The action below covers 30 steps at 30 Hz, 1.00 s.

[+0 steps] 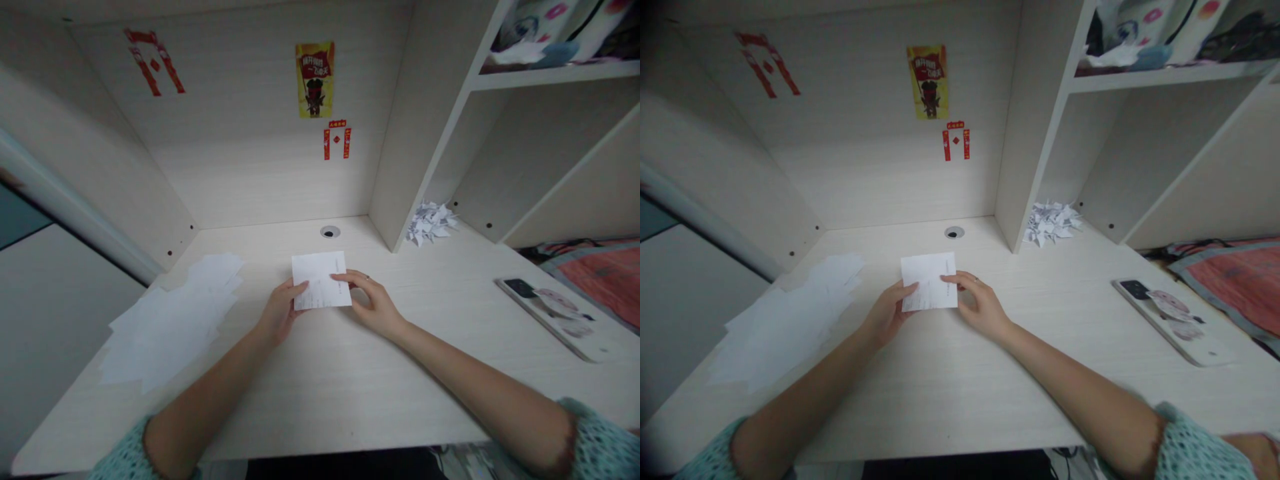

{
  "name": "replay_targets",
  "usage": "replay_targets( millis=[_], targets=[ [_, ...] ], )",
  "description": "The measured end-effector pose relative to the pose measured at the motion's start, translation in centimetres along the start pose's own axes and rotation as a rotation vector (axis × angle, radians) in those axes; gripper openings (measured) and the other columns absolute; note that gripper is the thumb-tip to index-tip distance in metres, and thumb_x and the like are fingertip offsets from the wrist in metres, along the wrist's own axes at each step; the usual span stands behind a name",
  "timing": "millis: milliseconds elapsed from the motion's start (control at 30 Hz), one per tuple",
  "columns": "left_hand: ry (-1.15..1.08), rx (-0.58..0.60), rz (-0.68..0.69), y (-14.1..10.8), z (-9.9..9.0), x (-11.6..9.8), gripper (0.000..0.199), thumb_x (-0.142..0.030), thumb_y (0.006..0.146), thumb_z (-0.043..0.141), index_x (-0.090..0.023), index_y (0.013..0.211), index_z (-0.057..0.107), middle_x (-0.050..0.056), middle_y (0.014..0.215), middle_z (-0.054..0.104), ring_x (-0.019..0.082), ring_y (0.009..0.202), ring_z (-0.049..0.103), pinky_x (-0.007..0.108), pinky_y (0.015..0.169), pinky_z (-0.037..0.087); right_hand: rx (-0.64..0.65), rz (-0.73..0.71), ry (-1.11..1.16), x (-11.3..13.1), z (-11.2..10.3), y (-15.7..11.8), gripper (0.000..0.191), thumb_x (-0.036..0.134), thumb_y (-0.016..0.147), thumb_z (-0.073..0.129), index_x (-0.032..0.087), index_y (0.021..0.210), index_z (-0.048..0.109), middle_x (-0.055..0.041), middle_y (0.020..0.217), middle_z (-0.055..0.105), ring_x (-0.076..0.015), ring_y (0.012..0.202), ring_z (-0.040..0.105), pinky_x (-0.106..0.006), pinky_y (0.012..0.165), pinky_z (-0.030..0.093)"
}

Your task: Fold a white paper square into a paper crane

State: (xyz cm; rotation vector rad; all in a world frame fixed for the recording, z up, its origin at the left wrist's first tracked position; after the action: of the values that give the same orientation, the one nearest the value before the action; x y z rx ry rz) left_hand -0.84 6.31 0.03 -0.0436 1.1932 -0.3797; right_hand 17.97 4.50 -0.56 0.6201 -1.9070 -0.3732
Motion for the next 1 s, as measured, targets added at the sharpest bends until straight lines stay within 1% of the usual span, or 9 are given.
replay_targets(
  millis=[200,300,500,633,700,767,833,933,1000],
  targets=[
    [0.025,0.037,-0.068,-0.4,0.2,0.0,0.029,-0.029,0.078,0.060,-0.011,0.100,0.063,0.012,0.100,0.068,0.019,0.080,0.067,0.031,0.075,0.053,-0.144,0.138,0.218,-0.8,-0.3,0.3,0.008,0.028,0.074,0.067,0.022,0.077,0.071,-0.0064,0.092,0.069,-0.0210,0.089,0.062,-0.035,0.083,0.046],
    [0.040,0.073,-0.102,-0.4,0.2,0.0,0.031,-0.028,0.078,0.060,-0.012,0.105,0.062,0.013,0.103,0.068,0.020,0.081,0.068,0.030,0.077,0.053,-0.203,0.162,0.253,-1.0,-0.5,0.3,0.008,0.030,0.071,0.070,0.022,0.069,0.071,-0.0060,0.085,0.070,-0.0209,0.084,0.063,-0.035,0.081,0.046],
    [-0.002,0.051,-0.131,-0.3,-0.2,0.1,0.031,-0.020,0.076,0.057,-0.014,0.106,0.060,0.014,0.110,0.066,0.023,0.090,0.067,0.035,0.083,0.051,-0.230,0.202,0.242,-0.7,-0.4,0.3,0.015,0.035,0.067,0.072,0.022,0.061,0.069,-0.0054,0.083,0.070,-0.0211,0.083,0.062,-0.035,0.081,0.045],
    [-0.005,0.082,-0.054,-0.2,-0.2,0.0,0.034,-0.019,0.075,0.053,-0.013,0.108,0.060,0.014,0.114,0.063,0.026,0.099,0.063,0.040,0.085,0.050,-0.232,0.266,0.247,-0.5,-0.2,0.3,0.024,0.039,0.070,0.069,0.019,0.057,0.062,-0.0029,0.072,0.066,-0.0180,0.071,0.060,-0.031,0.070,0.045],
    [-0.005,0.095,-0.011,-0.2,0.0,-0.2,0.035,-0.034,0.080,0.052,-0.014,0.109,0.059,0.015,0.117,0.061,0.028,0.105,0.059,0.042,0.084,0.050,-0.212,0.315,0.264,-0.5,-0.2,0.4,0.027,0.040,0.072,0.066,0.018,0.058,0.058,0.0001,0.061,0.060,-0.0143,0.061,0.055,-0.027,0.060,0.042],
    [0.039,0.095,0.037,-0.3,0.1,-0.4,0.048,-0.052,0.083,0.044,-0.014,0.109,0.058,0.016,0.116,0.061,0.027,0.105,0.059,0.041,0.083,0.050,-0.190,0.341,0.287,-0.4,-0.1,0.4,0.028,0.040,0.073,0.065,0.018,0.060,0.055,0.0015,0.058,0.057,-0.0122,0.056,0.052,-0.024,0.055,0.039],
    [0.181,0.098,0.112,-0.6,0.3,-0.6,0.055,-0.058,0.080,0.045,-0.015,0.111,0.057,0.015,0.114,0.062,0.025,0.100,0.060,0.037,0.080,0.050,-0.158,0.339,0.302,-0.3,0.0,0.3,0.028,0.041,0.073,0.065,0.018,0.061,0.053,0.0017,0.059,0.057,-0.0116,0.056,0.051,-0.023,0.053,0.038],
    [0.458,0.080,0.250,-1.0,0.8,-0.9,0.051,-0.045,0.070,0.066,-0.021,0.114,0.056,0.010,0.112,0.064,0.023,0.099,0.061,0.030,0.078,0.049,-0.093,0.339,0.325,-0.3,0.4,0.2,0.029,0.041,0.074,0.064,0.018,0.061,0.053,0.0013,0.061,0.059,-0.0115,0.057,0.052,-0.023,0.053,0.040],
    [0.552,0.046,0.298,-1.2,0.9,-0.8,0.047,-0.037,0.069,0.069,-0.022,0.112,0.058,0.008,0.108,0.066,0.022,0.099,0.061,0.029,0.078,0.048,-0.059,0.346,0.351,-0.2,0.8,0.0,0.027,0.041,0.074,0.064,0.018,0.064,0.054,0.0001,0.064,0.062,-0.0125,0.059,0.056,-0.024,0.055,0.042]
  ],
)
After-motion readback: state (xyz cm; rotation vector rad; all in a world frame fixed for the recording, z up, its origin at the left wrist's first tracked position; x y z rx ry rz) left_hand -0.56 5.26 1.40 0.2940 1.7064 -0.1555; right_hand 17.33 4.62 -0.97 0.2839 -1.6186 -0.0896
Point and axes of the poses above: each hand's wrist, its own y-axis towards the middle knuckle, its own z-axis out of the palm, x = y × z, the point moved 2 cm from there along y, towards the middle knuckle
